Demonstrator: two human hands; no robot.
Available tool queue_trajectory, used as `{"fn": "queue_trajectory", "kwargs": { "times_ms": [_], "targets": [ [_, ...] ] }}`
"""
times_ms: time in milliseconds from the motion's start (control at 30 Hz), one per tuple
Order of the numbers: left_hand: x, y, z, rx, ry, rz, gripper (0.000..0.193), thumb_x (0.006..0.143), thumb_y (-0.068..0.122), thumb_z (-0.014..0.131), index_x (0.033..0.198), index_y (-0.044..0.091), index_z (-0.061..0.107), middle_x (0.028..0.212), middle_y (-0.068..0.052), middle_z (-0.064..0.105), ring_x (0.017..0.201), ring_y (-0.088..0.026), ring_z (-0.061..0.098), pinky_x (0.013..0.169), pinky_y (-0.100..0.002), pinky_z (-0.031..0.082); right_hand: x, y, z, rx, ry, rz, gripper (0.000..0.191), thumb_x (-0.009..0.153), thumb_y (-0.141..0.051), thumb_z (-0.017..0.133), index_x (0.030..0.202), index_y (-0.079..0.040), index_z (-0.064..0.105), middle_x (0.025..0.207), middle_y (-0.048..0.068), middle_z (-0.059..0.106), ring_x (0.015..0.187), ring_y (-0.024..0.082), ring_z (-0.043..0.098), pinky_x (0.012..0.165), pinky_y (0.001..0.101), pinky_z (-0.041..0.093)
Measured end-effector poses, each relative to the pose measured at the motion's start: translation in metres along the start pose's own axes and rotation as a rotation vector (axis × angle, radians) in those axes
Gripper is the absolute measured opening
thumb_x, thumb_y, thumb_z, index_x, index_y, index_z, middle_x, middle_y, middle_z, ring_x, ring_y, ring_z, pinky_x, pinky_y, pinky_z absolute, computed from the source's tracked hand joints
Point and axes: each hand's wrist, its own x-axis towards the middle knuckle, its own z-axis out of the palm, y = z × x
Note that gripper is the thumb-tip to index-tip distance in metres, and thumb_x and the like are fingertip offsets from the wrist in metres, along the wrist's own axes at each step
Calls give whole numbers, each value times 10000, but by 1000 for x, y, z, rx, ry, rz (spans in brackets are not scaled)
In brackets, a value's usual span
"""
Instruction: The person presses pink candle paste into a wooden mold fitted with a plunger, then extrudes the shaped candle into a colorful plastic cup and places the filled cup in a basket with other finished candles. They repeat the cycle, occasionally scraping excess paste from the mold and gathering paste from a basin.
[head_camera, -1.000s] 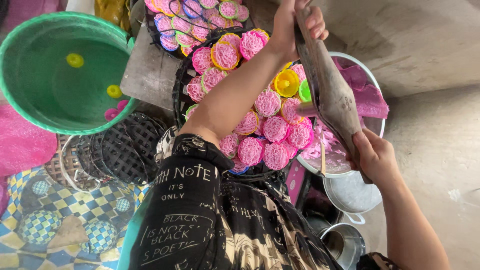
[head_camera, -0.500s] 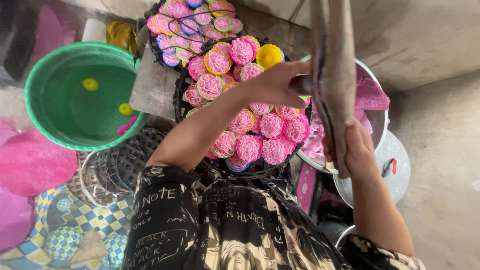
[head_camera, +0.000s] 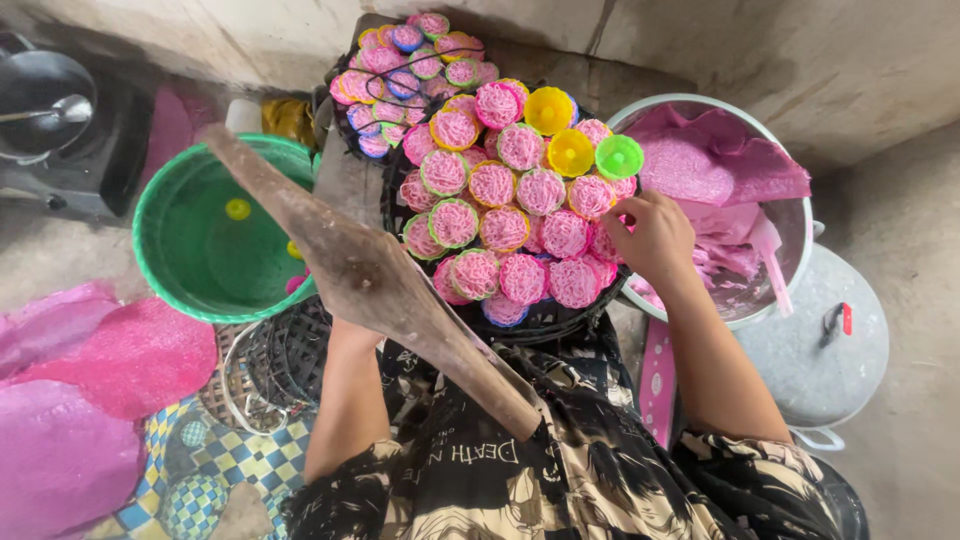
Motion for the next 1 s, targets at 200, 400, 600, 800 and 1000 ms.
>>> {"fn": "queue_trajectory", "kwargs": {
  "times_ms": [200,400,600,800,1000],
  "targets": [
    [-22,14,-37,-499,17,-44,358,977,130,702,1301,39,580,1188,-155,675,972,-255,703,819,-450,621,4,-8,20,-116,-7,40,222,843,-369,806,903,-155,813,909,76,684,940,322,662,778,461,527],
    [-16,15,-50,-420,61,-35,348,970,114,704,1288,32,590,1173,-146,679,972,-242,700,821,-429,618,17,-7,24,12,-41,50,228,841,-341,814,900,-122,808,870,89,680,860,291,674,757,432,527],
    [-14,2,-59,-353,86,-35,338,964,98,706,1276,26,600,1157,-137,684,972,-230,698,822,-408,614,26,0,8,254,62,89,219,890,-270,795,988,-74,789,848,103,653,733,257,644,681,398,496],
    [-23,-3,-64,-288,99,-51,328,957,82,709,1264,20,611,1142,-128,689,972,-217,695,824,-387,610,18,-5,10,129,156,-27,120,957,-165,725,1044,-144,805,927,100,625,885,295,627,777,425,505],
    [-31,-6,-63,-230,86,-70,319,950,66,711,1252,14,621,1127,-120,694,972,-205,693,825,-367,606,2,-7,21,-131,157,-155,283,848,-58,680,1046,-208,816,1040,71,628,1057,298,594,877,404,522]
  ]
}}
